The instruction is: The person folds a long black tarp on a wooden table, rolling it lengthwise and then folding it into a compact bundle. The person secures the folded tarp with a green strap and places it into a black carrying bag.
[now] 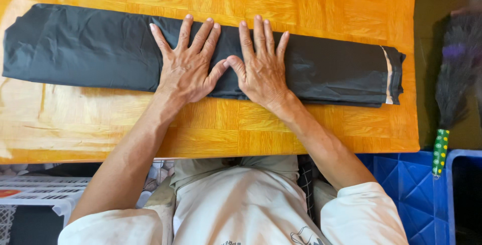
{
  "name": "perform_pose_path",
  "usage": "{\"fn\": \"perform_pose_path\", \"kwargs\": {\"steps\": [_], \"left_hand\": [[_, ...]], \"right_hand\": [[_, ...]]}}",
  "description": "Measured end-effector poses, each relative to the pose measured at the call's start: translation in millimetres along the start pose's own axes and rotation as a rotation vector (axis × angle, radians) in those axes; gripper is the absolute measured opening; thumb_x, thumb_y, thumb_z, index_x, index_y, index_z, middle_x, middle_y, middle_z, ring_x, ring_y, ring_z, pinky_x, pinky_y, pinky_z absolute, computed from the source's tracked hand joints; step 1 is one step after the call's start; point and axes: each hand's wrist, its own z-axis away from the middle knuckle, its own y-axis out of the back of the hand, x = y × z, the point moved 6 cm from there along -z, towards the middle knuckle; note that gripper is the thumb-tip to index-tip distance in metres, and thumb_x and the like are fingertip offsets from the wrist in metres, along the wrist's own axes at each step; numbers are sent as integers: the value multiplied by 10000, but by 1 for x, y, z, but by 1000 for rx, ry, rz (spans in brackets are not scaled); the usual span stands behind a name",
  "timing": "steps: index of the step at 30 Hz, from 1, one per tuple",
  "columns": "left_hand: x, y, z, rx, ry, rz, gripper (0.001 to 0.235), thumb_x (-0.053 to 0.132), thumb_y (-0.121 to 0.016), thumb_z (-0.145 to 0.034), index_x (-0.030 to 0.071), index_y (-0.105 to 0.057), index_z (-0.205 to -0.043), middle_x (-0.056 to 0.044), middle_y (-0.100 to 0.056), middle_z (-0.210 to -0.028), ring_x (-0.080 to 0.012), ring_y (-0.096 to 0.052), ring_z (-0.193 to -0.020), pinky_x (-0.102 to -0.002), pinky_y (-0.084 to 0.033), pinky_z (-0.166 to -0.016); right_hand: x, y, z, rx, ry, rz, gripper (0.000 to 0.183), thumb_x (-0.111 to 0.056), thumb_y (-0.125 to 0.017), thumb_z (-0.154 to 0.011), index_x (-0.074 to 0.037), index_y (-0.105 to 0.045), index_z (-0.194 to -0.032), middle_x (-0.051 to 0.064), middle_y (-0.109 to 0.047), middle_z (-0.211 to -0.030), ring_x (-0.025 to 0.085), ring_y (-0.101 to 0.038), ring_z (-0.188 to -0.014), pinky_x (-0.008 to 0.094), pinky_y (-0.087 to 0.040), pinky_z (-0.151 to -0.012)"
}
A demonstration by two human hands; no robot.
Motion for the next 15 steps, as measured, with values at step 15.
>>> {"fn": "perform_pose_path", "kwargs": {"steps": [15], "left_hand": [[-28,-23,-2,-23,169,-76,665,477,-309,-1088,15,-439,-1548,-169,-475,-1579,-320,-342,-1510,-743,-71,-1142]], "right_hand": [[-27,-8,-21,71,106,-100,591,-485,-340,-1104,-133,-422,-1572,155,-398,-1618,349,-336,-1507,715,-127,-1171]]}}
